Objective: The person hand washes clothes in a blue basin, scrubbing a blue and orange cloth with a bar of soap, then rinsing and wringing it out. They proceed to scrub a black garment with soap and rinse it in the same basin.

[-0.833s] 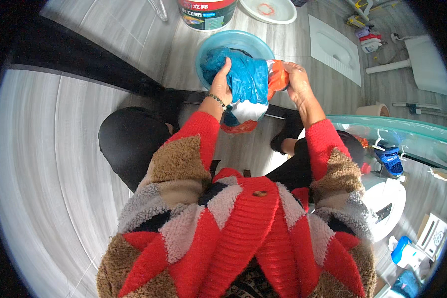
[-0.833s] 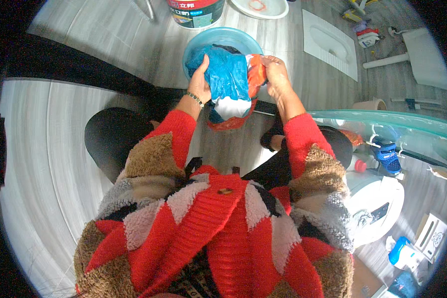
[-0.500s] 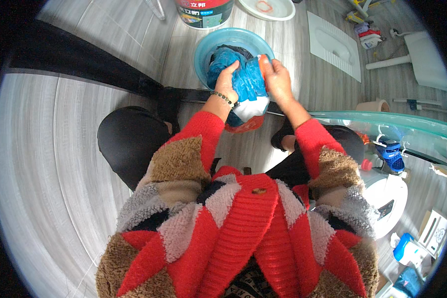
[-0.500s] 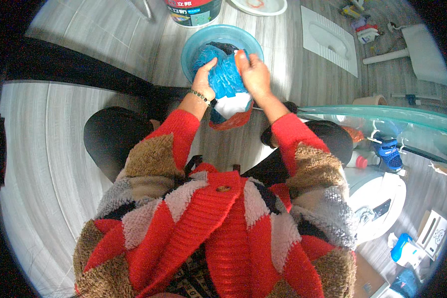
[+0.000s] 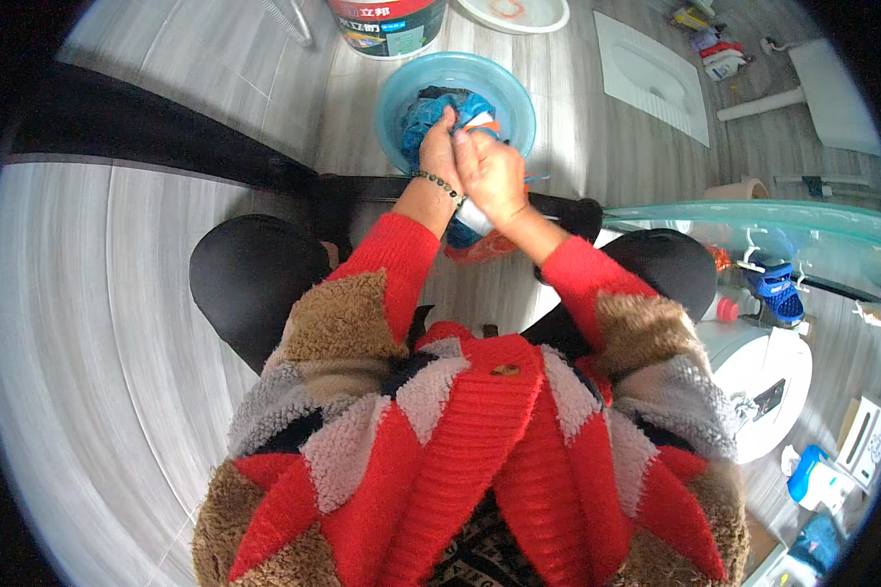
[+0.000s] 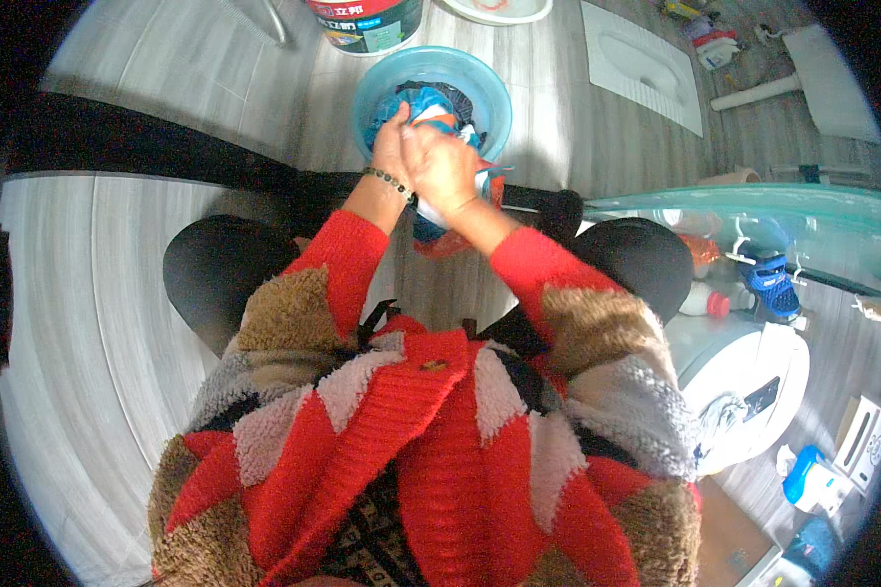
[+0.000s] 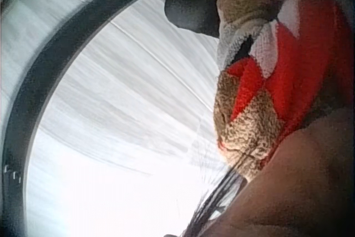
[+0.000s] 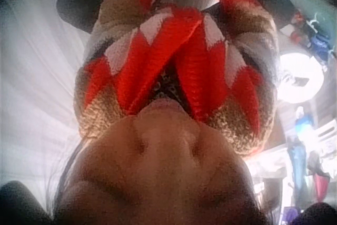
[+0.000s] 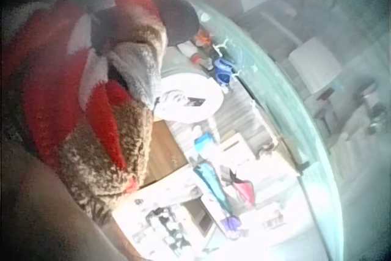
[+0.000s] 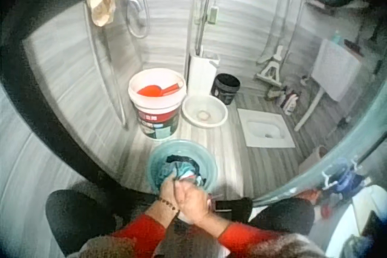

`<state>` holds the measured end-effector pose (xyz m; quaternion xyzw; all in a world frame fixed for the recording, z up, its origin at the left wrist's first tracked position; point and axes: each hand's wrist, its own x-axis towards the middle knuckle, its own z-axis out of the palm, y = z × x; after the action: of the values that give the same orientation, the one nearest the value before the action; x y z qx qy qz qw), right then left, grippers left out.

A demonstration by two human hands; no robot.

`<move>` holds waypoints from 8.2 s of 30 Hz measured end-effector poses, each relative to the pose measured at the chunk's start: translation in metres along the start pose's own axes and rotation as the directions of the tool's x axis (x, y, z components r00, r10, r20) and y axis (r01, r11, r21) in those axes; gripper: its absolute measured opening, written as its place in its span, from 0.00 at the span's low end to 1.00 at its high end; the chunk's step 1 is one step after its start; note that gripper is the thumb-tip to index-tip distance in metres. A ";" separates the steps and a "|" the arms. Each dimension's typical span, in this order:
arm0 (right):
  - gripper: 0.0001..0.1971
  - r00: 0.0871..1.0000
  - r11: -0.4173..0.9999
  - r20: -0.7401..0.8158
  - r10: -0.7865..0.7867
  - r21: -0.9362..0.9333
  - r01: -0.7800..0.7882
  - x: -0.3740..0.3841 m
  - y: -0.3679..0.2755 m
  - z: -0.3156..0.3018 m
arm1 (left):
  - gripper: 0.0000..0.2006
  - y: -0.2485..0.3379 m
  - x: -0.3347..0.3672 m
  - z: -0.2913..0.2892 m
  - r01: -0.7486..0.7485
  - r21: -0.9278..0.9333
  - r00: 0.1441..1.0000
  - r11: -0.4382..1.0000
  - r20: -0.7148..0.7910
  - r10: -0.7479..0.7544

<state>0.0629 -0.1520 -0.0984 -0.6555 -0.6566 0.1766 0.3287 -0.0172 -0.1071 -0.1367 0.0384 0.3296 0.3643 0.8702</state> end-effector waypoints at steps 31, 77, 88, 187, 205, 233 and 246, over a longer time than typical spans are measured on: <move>0.07 0.941 0.718 -0.186 0.282 0.691 -0.078 -0.025 -0.025 -0.039 | 0.25 -0.005 -0.030 0.003 -0.059 -0.165 0.922 0.985 0.370 0.117; 0.12 0.877 0.409 0.301 0.375 0.795 -0.448 0.027 0.057 -0.083 | 0.16 0.031 -0.023 0.002 -0.237 -0.040 0.959 0.971 0.150 0.240; 0.17 0.936 0.994 -0.334 0.108 0.010 -0.112 0.005 0.002 -0.015 | 0.08 -0.031 -0.001 0.012 -0.255 0.151 0.966 0.955 -0.005 0.259; 0.13 0.944 0.999 -0.329 -0.012 0.036 0.025 0.001 0.004 -0.012 | 0.11 0.000 -0.020 0.023 -0.258 0.077 0.964 0.963 0.083 0.252; 0.13 0.916 0.831 -0.266 0.299 0.545 -0.113 0.020 0.008 -0.052 | 0.37 0.028 -0.025 0.021 -0.162 -0.004 0.958 0.987 0.238 0.159; 0.21 0.933 0.924 -0.123 -0.340 -0.226 0.307 0.009 -0.012 -0.084 | 0.27 0.029 -0.078 0.090 -0.353 -0.113 0.886 0.929 0.279 0.370; 0.11 0.989 0.909 -0.150 0.017 0.415 0.047 0.054 -0.006 -0.084 | 0.30 0.045 -0.066 0.082 -0.355 -0.073 0.829 0.932 0.437 0.350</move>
<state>0.1182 -0.1167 -0.0237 -0.5764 -0.5821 0.2605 0.5109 -0.0292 -0.1038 -0.0231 0.1855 0.1123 0.4980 0.8397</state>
